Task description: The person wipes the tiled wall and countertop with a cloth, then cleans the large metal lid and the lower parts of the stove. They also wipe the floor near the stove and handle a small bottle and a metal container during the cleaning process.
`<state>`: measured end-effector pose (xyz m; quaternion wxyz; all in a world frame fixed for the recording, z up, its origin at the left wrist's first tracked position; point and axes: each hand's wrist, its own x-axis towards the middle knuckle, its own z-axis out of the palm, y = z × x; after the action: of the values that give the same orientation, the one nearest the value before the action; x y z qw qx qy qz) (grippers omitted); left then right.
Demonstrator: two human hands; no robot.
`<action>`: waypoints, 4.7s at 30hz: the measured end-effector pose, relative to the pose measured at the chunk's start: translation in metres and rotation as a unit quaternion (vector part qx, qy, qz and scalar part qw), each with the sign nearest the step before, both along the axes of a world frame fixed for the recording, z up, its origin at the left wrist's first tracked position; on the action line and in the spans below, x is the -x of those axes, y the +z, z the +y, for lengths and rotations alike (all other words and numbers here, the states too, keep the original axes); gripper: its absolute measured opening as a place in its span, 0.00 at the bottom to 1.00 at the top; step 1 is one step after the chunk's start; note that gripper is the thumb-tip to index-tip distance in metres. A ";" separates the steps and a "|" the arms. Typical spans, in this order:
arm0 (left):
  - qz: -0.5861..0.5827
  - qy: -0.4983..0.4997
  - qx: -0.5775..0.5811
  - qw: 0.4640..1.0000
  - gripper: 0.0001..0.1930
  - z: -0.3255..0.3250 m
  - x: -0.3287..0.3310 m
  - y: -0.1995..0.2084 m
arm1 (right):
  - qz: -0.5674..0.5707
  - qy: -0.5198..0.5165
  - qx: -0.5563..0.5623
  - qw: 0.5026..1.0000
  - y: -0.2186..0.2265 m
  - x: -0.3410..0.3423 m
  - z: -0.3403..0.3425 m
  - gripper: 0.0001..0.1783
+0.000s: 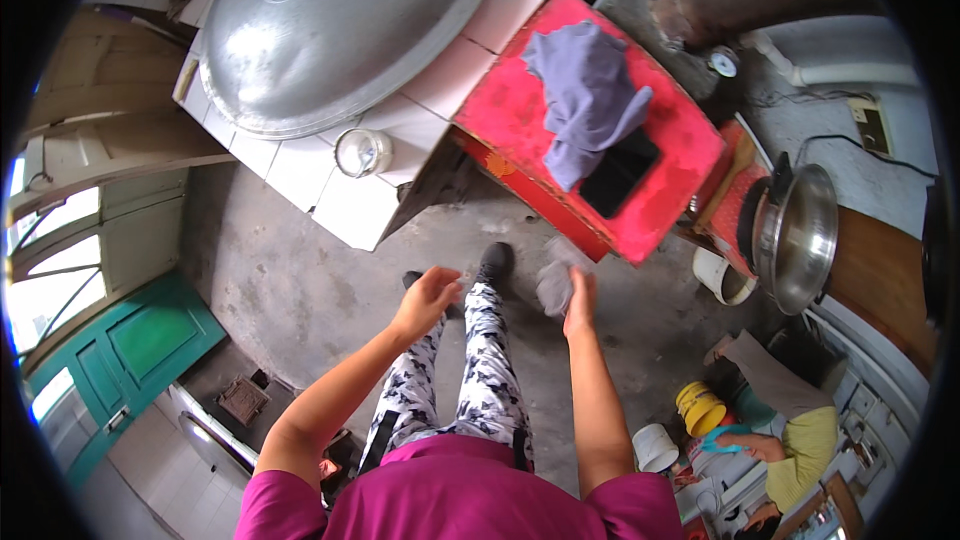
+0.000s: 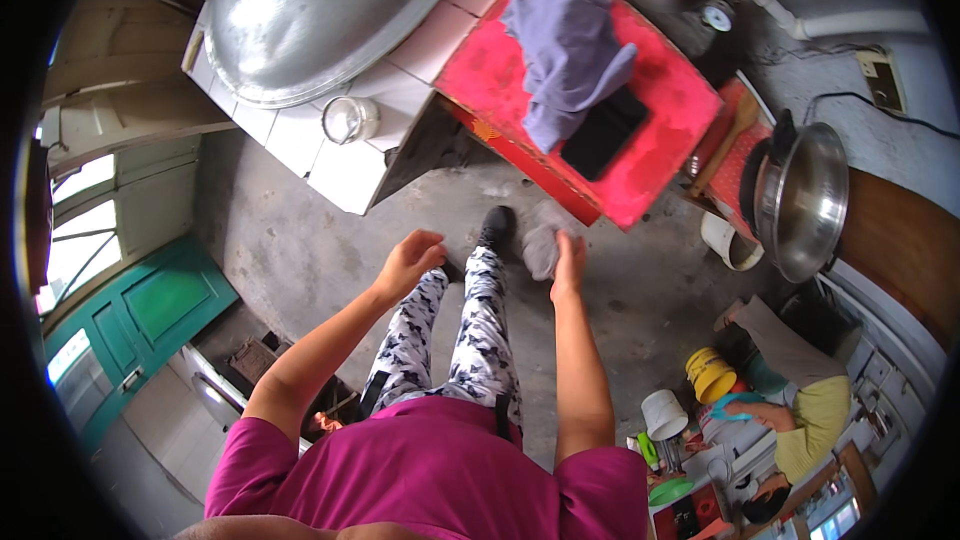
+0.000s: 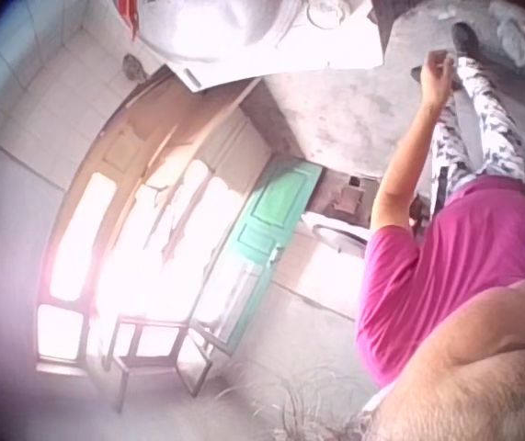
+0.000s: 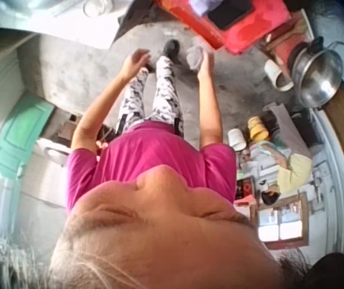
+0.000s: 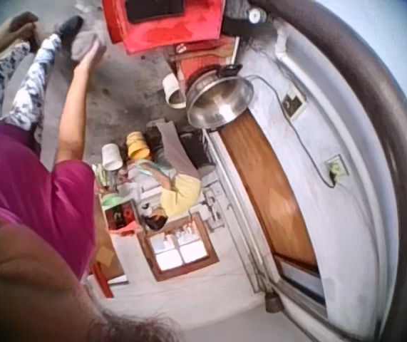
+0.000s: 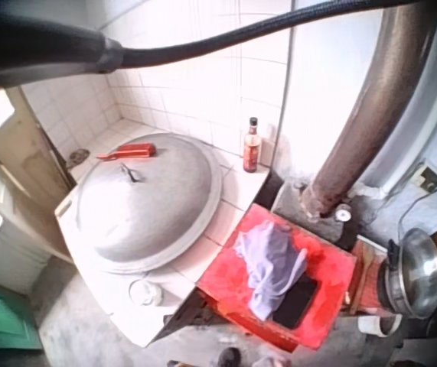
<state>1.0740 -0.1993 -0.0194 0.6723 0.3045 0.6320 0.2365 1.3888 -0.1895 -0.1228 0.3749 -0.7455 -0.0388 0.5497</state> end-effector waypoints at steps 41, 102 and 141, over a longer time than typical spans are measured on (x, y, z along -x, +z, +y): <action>0.134 -0.002 -0.310 0.941 0.36 0.184 0.013 -0.008 | -0.100 0.067 -0.097 0.988 0.024 0.059 0.088 0.36; 0.592 -0.315 -0.122 0.732 0.45 0.057 0.216 -0.038 | -0.102 0.399 -0.192 0.891 -0.010 0.338 -0.040 0.27; 0.391 -0.046 -0.414 0.821 0.60 0.182 0.128 0.005 | -0.096 0.566 -0.393 0.719 0.066 0.370 -0.077 0.36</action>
<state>0.9464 -0.0173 -0.0148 0.1897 0.6495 0.6696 0.3062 1.0187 -0.2667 -0.0564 0.2476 -0.4194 -0.7012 0.5207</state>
